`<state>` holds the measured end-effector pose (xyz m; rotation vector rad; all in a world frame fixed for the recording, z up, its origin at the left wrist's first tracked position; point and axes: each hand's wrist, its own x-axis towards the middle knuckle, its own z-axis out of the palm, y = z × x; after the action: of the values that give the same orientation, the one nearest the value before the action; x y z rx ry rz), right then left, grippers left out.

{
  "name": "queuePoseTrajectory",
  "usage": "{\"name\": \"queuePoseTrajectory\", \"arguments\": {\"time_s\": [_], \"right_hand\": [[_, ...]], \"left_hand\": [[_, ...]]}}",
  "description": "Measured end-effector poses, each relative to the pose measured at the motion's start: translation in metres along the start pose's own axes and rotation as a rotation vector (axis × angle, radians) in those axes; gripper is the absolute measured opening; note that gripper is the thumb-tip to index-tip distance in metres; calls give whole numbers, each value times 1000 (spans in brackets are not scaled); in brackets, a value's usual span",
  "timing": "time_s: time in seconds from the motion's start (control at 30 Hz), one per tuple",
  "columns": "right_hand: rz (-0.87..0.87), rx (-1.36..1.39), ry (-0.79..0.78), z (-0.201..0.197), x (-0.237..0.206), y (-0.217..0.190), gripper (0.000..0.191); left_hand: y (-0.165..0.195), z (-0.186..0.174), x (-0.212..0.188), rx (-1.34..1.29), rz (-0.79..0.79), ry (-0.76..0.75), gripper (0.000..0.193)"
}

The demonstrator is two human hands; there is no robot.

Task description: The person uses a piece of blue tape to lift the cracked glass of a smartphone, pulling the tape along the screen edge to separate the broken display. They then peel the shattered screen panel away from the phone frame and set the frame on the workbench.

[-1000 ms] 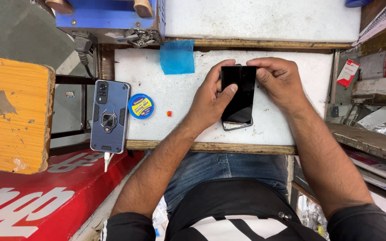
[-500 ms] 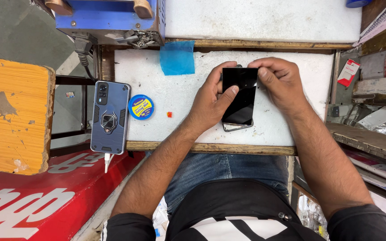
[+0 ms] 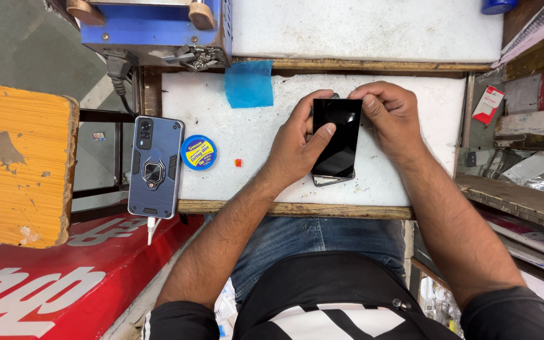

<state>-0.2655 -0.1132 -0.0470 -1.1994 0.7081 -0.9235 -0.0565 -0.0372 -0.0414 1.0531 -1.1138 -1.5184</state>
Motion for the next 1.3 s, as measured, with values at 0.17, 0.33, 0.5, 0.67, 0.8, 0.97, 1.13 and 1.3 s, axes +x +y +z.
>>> {"name": "queuePoseTrajectory", "arguments": {"time_s": [0.17,0.33,0.5,0.67,0.8,0.97,1.13,1.3], "right_hand": [[30,-64,-130,-3,2,-11,29],[-11,-51,-75,-1,6,-7,20],[-4,-121,8,2,4,-4,20],[67,-91,-47,-1,2,-7,26],[25,-182,-46,-4,1,-6,24],[10,-194,14,-4,4,1,19],[30,-224,-28,-6,4,-4,21],[35,-192,-65,-11,8,-6,20]], "left_hand": [[-3,-1,1,-95,30,-3,53],[-2,0,0,32,22,4,48],[2,2,1,2,19,6,49],[0,2,2,-102,9,19,50],[-1,5,0,-108,31,17,47],[-1,7,3,-46,1,19,47],[1,8,4,-157,12,55,51],[0,10,4,-109,-9,36,50]]}}
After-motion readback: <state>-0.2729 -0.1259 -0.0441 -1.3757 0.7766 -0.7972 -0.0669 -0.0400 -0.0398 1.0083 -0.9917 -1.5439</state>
